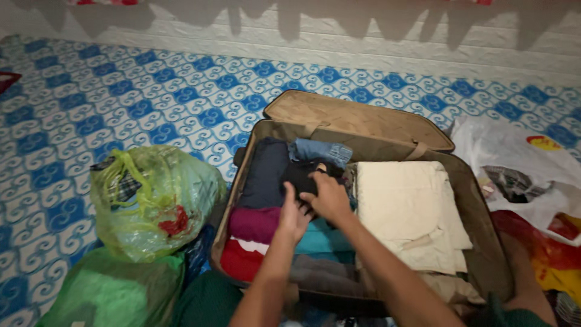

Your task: The person packs a suitcase by folding and arranging various items of clothing, including pants and shirts, into the main compartment and moving smaller pouches around.

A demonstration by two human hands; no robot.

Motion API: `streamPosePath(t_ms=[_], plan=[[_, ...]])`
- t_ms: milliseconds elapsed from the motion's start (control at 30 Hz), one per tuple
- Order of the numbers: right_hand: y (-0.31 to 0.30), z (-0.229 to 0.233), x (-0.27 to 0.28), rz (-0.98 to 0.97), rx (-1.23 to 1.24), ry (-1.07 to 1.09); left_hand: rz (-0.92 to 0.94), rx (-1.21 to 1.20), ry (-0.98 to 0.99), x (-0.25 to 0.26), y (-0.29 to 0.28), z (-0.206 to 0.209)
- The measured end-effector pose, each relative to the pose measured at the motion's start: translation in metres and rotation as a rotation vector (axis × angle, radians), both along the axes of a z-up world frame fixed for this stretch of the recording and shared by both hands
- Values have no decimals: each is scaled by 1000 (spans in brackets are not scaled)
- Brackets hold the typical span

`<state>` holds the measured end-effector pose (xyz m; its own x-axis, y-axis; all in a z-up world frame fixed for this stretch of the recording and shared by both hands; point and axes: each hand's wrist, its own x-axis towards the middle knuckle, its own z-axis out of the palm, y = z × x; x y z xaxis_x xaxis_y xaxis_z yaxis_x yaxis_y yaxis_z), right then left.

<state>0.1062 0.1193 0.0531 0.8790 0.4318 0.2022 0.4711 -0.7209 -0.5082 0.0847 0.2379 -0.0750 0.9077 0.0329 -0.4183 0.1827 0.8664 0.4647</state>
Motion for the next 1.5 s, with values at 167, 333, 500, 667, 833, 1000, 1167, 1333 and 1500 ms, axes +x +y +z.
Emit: streamPosePath(t_ms=[167, 333, 500, 667, 833, 1000, 1167, 1333, 1500], plan=[[-1, -16, -6, 53, 122, 38, -13, -154, -113, -12, -1, 21], [-12, -52, 25, 49, 238, 363, -7, -133, -198, -21, -4, 44], [-25, -69, 52, 95, 513, 696, -37, 73, 18, -11, -5, 26], [-9, -32, 0, 148, 69, -236, 95, 20, 60, 7, -9, 13], [2, -5, -27, 201, -267, -507, 48, -106, 122, -1, -5, 32], [11, -10, -4, 207, -430, -308, 44, -177, 10, -1, 2, 6], [9, -4, 54, 196, -337, 120, 81, -125, 21, 10, 2, -24], [5, -38, 122, 252, -274, 393, -10, 8, 102, 34, 12, -29], [-7, -80, 173, 184, -210, 619, -91, 313, 256, 60, 8, -20]])
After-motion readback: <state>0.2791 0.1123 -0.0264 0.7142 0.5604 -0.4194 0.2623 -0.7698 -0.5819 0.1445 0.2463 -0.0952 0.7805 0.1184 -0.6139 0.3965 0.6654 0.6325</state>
